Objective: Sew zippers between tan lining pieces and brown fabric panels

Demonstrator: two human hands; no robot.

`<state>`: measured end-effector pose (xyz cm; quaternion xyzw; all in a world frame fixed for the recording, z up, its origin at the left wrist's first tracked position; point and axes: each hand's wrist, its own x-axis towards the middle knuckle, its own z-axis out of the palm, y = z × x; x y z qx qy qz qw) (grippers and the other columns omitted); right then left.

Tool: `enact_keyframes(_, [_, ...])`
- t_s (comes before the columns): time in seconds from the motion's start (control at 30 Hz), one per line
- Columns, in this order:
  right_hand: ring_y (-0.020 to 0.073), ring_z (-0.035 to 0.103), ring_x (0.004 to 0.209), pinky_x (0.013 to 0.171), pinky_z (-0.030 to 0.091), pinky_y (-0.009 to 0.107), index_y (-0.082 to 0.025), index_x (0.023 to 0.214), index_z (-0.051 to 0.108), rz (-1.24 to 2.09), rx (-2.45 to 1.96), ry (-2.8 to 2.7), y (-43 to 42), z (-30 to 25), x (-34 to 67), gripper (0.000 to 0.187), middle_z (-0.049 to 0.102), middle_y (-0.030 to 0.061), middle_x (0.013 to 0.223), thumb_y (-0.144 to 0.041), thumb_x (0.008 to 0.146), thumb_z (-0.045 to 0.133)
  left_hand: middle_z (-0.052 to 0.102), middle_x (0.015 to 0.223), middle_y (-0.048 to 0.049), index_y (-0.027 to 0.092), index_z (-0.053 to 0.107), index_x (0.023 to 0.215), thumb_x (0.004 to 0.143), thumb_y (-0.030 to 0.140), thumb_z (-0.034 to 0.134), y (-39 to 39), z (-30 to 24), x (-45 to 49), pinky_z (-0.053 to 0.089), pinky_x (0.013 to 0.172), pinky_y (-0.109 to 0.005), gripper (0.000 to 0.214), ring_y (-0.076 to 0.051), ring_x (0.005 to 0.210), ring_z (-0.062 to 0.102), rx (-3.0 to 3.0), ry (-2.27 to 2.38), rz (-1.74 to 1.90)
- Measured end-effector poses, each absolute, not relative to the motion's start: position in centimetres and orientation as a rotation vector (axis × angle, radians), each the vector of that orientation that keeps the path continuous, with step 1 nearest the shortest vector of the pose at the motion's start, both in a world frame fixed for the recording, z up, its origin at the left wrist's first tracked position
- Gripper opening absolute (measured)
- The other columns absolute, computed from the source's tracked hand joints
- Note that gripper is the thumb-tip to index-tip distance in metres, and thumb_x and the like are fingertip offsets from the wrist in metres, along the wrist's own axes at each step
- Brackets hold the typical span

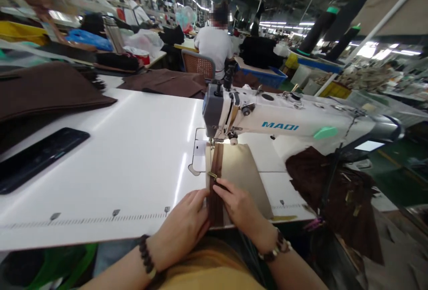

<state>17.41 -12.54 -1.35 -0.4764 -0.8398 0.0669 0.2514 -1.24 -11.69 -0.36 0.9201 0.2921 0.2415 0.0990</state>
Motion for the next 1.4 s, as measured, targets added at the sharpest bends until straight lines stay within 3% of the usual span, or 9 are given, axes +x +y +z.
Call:
enact_keyframes(0.13, [0.0212, 0.049, 0.110, 0.094, 0.045, 0.033, -0.010, 0.114, 0.058, 0.152, -1.249, -2.399, -12.2, -0.4, 17.8, 0.031, 0.052, 0.0134, 0.120, -0.012, 0.091, 0.037, 0.048, 0.112, -0.0119, 0.011, 0.057, 0.086, 0.074, 0.005, 0.051, -11.7, -0.2, -1.2, 0.050, 0.083, -0.038, 0.015, -0.023, 0.096, 0.048, 2.738, 0.828, 0.695])
enact_keyframes(0.3, [0.0225, 0.051, 0.091, 0.079, 0.048, 0.039, -0.024, 0.112, 0.059, 0.031, -1.443, -2.462, -10.7, 0.6, 17.5, 0.030, 0.054, 0.0086, 0.103, -0.013, 0.085, 0.051, 0.053, 0.104, -0.0098, 0.011, 0.058, 0.084, 0.075, 0.007, 0.052, -11.6, -0.5, -1.1, 0.050, 0.084, -0.037, 0.011, -0.023, 0.095, 0.049, 2.745, 0.825, 0.659])
enact_keyframes(0.47, [0.0204, 0.049, 0.084, 0.076, 0.046, 0.034, -0.012, 0.099, 0.059, 0.109, -1.626, -2.408, -9.3, 0.9, 17.0, 0.021, 0.053, 0.0085, 0.090, -0.006, 0.086, 0.043, 0.054, 0.102, -0.0098, 0.011, 0.058, 0.079, 0.076, 0.010, 0.055, -11.7, -0.4, -1.1, 0.050, 0.083, -0.037, 0.004, -0.022, 0.094, 0.050, 2.765, 0.832, 0.639])
enact_keyframes(0.6, [0.0187, 0.049, 0.084, 0.077, 0.045, 0.032, -0.014, 0.081, 0.056, 0.246, -1.535, -2.331, -8.9, 1.2, 17.3, 0.021, 0.053, 0.0073, 0.088, -0.007, 0.088, 0.038, 0.054, 0.103, -0.0107, 0.010, 0.058, 0.080, 0.078, 0.010, 0.055, -11.6, -0.5, -1.1, 0.048, 0.084, -0.037, 0.004, -0.023, 0.095, 0.048, 2.791, 0.799, 0.619])
enact_keyframes(0.73, [0.0229, 0.048, 0.098, 0.089, 0.042, 0.039, -0.012, 0.097, 0.055, 0.147, -1.500, -2.255, -7.5, 1.3, 18.0, 0.014, 0.052, 0.0112, 0.105, -0.012, 0.087, 0.045, 0.053, 0.103, -0.0103, 0.009, 0.058, 0.077, 0.078, 0.010, 0.055, -11.6, -0.6, -1.1, 0.048, 0.084, -0.036, 0.003, -0.023, 0.094, 0.047, 2.787, 0.796, 0.625])
enact_keyframes(0.83, [0.0262, 0.042, 0.114, 0.099, 0.037, 0.043, -0.009, 0.109, 0.052, 0.145, -1.509, -2.294, -6.2, 0.9, 18.2, 0.025, 0.046, 0.0151, 0.122, -0.015, 0.085, 0.052, 0.053, 0.103, -0.0100, 0.009, 0.059, 0.078, 0.079, 0.011, 0.054, -11.7, -0.6, -1.1, 0.048, 0.084, -0.035, 0.005, -0.022, 0.094, 0.047, 2.794, 0.803, 0.625])
enact_keyframes(1.03, [0.0242, 0.046, 0.114, 0.100, 0.038, 0.040, -0.007, 0.104, 0.056, 0.293, -1.580, -2.315, -5.2, 0.9, 17.9, 0.020, 0.051, 0.0161, 0.121, -0.012, 0.085, 0.050, 0.053, 0.108, -0.0102, 0.009, 0.059, 0.080, 0.079, 0.016, 0.057, -11.6, -0.5, -1.1, 0.048, 0.088, -0.037, 0.007, -0.024, 0.100, 0.048, 2.802, 0.799, 0.654])
enact_keyframes(1.23, [0.0213, 0.045, 0.116, 0.102, 0.037, 0.037, -0.009, 0.115, 0.053, 0.401, -1.565, -2.266, -5.1, 1.4, 17.8, 0.035, 0.050, 0.0124, 0.124, -0.011, 0.081, 0.057, 0.053, 0.112, -0.0127, 0.008, 0.061, 0.087, 0.080, 0.017, 0.055, -11.6, -0.9, -1.1, 0.039, 0.103, -0.038, 0.012, -0.024, 0.112, 0.045, 2.781, 0.776, 0.687])
enact_keyframes(1.4, [0.0235, 0.035, 0.124, 0.105, 0.030, 0.046, -0.008, 0.127, 0.045, 0.266, -1.561, -2.270, -6.2, 0.0, 17.8, 0.039, 0.041, 0.0149, 0.133, -0.017, 0.089, 0.042, 0.056, 0.108, -0.0132, 0.007, 0.062, 0.086, 0.081, 0.016, 0.054, -11.8, -0.8, -1.2, 0.039, 0.102, -0.036, 0.013, -0.024, 0.111, 0.048, 2.794, 0.742, 0.699])
